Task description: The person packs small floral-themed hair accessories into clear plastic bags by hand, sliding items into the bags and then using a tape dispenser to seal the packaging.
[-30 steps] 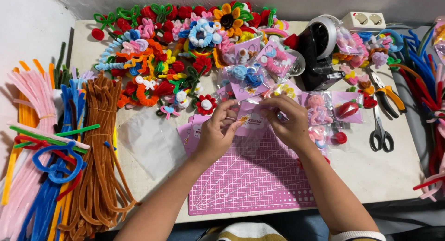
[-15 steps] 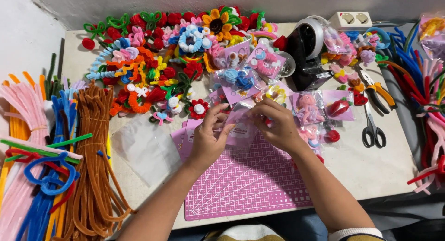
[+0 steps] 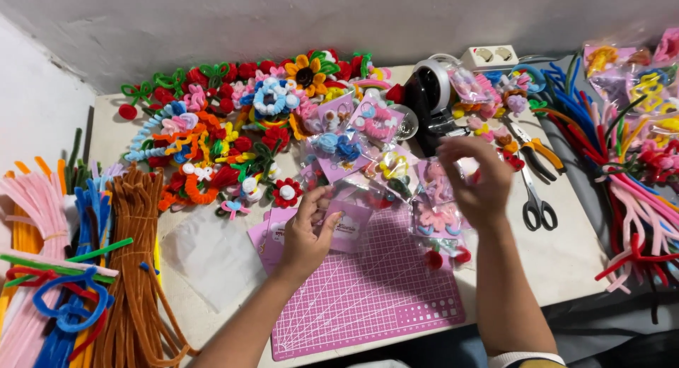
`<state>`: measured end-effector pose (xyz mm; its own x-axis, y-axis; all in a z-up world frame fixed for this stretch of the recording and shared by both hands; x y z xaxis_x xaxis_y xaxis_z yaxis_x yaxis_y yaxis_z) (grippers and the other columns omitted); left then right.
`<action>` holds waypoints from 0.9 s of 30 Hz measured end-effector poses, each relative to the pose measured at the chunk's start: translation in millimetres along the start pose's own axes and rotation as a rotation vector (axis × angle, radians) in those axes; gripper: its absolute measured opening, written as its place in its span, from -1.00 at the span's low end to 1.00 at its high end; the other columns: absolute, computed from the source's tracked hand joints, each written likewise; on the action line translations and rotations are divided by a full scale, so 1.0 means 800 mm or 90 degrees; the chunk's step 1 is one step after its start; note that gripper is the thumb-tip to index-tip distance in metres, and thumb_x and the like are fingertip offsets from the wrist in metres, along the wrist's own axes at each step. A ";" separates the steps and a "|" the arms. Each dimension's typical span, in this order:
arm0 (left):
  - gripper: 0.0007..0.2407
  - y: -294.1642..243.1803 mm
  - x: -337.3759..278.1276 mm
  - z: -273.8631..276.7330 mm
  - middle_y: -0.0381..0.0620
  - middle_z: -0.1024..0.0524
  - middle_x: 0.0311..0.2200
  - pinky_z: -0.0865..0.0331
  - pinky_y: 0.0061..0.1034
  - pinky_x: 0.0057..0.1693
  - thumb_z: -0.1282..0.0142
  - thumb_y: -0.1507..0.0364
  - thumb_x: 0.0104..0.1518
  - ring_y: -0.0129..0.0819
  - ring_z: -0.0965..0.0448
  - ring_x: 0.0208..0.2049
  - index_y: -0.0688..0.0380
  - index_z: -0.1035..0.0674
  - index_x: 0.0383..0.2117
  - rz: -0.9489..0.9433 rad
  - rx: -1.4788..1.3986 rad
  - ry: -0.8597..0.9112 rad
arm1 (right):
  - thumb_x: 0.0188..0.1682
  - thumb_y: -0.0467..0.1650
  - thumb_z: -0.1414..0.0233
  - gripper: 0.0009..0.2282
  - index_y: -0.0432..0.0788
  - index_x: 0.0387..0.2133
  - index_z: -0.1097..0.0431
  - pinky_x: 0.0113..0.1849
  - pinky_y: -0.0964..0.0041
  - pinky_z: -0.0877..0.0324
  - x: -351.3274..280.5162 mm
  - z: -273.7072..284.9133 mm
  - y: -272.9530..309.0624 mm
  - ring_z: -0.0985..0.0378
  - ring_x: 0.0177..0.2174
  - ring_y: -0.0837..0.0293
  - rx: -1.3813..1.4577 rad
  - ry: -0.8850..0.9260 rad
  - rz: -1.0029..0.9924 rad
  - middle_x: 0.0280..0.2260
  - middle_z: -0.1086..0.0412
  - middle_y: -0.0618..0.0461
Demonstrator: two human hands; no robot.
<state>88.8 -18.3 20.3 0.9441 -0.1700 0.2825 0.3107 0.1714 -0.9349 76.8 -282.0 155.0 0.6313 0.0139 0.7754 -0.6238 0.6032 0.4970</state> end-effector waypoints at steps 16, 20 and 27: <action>-0.59 0.033 0.009 0.014 -0.07 -0.63 -0.28 -0.69 -0.59 -0.26 -0.17 0.46 0.13 -0.35 -0.71 -0.36 0.11 -0.40 0.13 0.046 0.103 -0.032 | -0.19 -0.44 -0.23 -0.42 0.13 0.19 -0.36 0.02 -0.23 -0.19 0.035 0.019 -0.305 -0.21 0.11 -0.28 -0.496 0.301 -0.092 0.24 -0.18 -0.18; -0.59 0.038 0.011 0.019 -0.07 -0.60 -0.29 -0.58 -0.64 -0.31 -0.17 0.50 0.12 -0.42 -0.66 -0.38 0.13 -0.40 0.14 0.039 0.072 -0.058 | -0.09 -0.39 -0.25 -0.71 0.10 -0.07 -0.57 -0.09 -0.14 -0.26 0.037 0.016 -0.301 -0.34 0.04 -0.17 -0.486 0.230 0.007 0.10 -0.42 -0.06; -0.59 0.046 0.008 0.018 -0.02 -0.61 -0.25 -0.61 -0.63 -0.28 -0.17 0.51 0.12 -0.38 -0.68 -0.33 0.15 -0.40 0.13 0.065 0.069 -0.055 | -0.19 -0.51 -0.19 -0.55 -0.05 0.05 -0.50 -0.05 -0.13 -0.26 0.049 0.040 -0.283 -0.42 -0.02 -0.10 -0.368 0.194 -0.105 0.01 -0.47 -0.01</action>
Point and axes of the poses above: each hand's wrist, its own x-axis towards the middle knuckle, its own z-axis out of the back of the hand, y = z × x, the point moved 10 cm from there along x, towards the middle knuckle
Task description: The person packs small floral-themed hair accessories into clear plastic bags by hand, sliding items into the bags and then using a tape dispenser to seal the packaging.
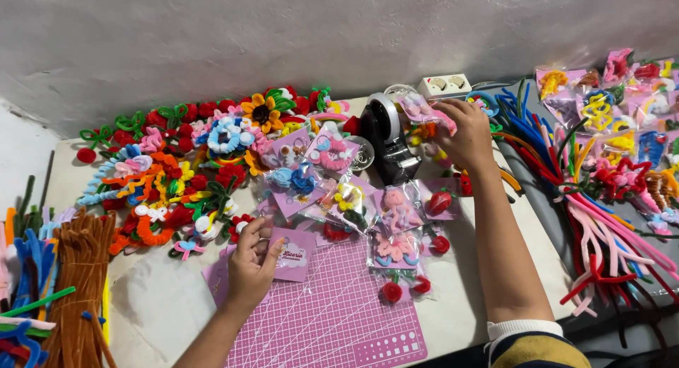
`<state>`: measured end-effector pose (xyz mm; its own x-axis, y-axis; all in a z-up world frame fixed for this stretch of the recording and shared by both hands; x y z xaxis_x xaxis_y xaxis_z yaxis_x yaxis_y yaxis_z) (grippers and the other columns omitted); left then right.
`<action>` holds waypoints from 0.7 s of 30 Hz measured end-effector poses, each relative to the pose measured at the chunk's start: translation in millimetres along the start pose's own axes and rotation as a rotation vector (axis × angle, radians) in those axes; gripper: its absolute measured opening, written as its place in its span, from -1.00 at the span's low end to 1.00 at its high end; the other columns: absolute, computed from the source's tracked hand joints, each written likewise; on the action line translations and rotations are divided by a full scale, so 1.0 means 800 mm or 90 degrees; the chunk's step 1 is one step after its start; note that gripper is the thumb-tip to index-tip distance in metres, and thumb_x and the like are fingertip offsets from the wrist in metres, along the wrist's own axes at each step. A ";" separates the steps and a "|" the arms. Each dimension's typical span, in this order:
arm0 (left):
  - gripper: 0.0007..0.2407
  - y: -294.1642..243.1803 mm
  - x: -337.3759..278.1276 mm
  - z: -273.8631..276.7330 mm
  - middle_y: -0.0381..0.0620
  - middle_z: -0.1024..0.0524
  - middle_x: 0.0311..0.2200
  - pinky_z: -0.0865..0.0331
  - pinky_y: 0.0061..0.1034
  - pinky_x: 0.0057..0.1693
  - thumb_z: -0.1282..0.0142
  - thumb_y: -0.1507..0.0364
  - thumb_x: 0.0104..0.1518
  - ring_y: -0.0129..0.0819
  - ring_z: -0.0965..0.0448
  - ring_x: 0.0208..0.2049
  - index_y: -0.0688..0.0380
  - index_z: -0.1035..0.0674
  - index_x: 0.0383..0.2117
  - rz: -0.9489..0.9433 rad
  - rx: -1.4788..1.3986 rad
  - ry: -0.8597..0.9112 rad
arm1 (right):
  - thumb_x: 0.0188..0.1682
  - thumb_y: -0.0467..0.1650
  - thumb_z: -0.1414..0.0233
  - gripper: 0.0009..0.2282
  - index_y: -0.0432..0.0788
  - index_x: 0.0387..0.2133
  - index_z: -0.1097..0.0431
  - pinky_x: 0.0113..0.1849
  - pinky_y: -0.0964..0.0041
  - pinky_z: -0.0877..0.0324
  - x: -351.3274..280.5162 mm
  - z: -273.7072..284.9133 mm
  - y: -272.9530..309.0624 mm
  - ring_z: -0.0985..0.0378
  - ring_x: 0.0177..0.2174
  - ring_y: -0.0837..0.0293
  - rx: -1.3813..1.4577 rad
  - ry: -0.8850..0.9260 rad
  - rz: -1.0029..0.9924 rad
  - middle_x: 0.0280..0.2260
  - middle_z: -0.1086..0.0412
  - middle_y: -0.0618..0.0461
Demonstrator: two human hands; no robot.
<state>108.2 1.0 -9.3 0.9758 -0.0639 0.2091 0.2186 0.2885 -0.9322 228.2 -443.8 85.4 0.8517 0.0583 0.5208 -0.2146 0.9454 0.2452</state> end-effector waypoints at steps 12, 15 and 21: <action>-0.58 -0.001 -0.001 -0.005 -0.04 -0.62 -0.26 -0.60 -0.66 -0.33 -0.19 0.48 0.09 -0.43 -0.67 -0.40 0.07 -0.44 0.13 0.025 -0.005 0.022 | 0.06 -0.48 -0.19 -0.87 -0.09 -0.16 -0.62 -0.38 0.11 -0.23 -0.008 -0.020 -0.030 -0.36 -0.39 0.04 -0.052 -0.118 0.004 -0.29 -0.60 0.02; -0.59 -0.004 -0.002 -0.004 -0.04 -0.62 -0.27 -0.59 -0.67 -0.32 -0.20 0.49 0.09 -0.46 -0.65 -0.42 0.08 -0.45 0.12 0.010 0.011 0.020 | 0.07 -0.60 -0.10 -0.89 -0.30 -0.21 -0.57 -0.32 0.22 -0.54 -0.006 0.013 -0.024 -0.64 -0.36 0.01 0.103 -0.189 -0.014 -0.28 -0.59 -0.11; -0.57 -0.006 -0.002 -0.008 0.00 -0.59 0.00 -0.65 -0.55 -0.08 -0.18 0.52 0.09 -0.31 -0.69 -0.10 0.16 -0.41 0.14 0.007 -0.015 0.035 | 0.05 -0.56 -0.08 -0.87 -0.25 -0.20 -0.56 -0.21 0.35 -0.59 0.001 0.012 -0.031 -0.63 -0.31 0.17 0.368 -0.095 -0.150 -0.30 -0.54 -0.04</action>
<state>105.4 -6.0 -7.2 0.9766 -0.1130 0.1828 0.2071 0.2668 -0.9412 229.7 -470.2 87.5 0.8410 -0.2141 0.4969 -0.2887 0.5992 0.7467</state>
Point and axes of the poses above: each hand's wrist, its own x-axis towards the middle knuckle, its own z-axis out of the back of the hand, y = z × x, the point moved 10 cm from there along x, towards the middle knuckle
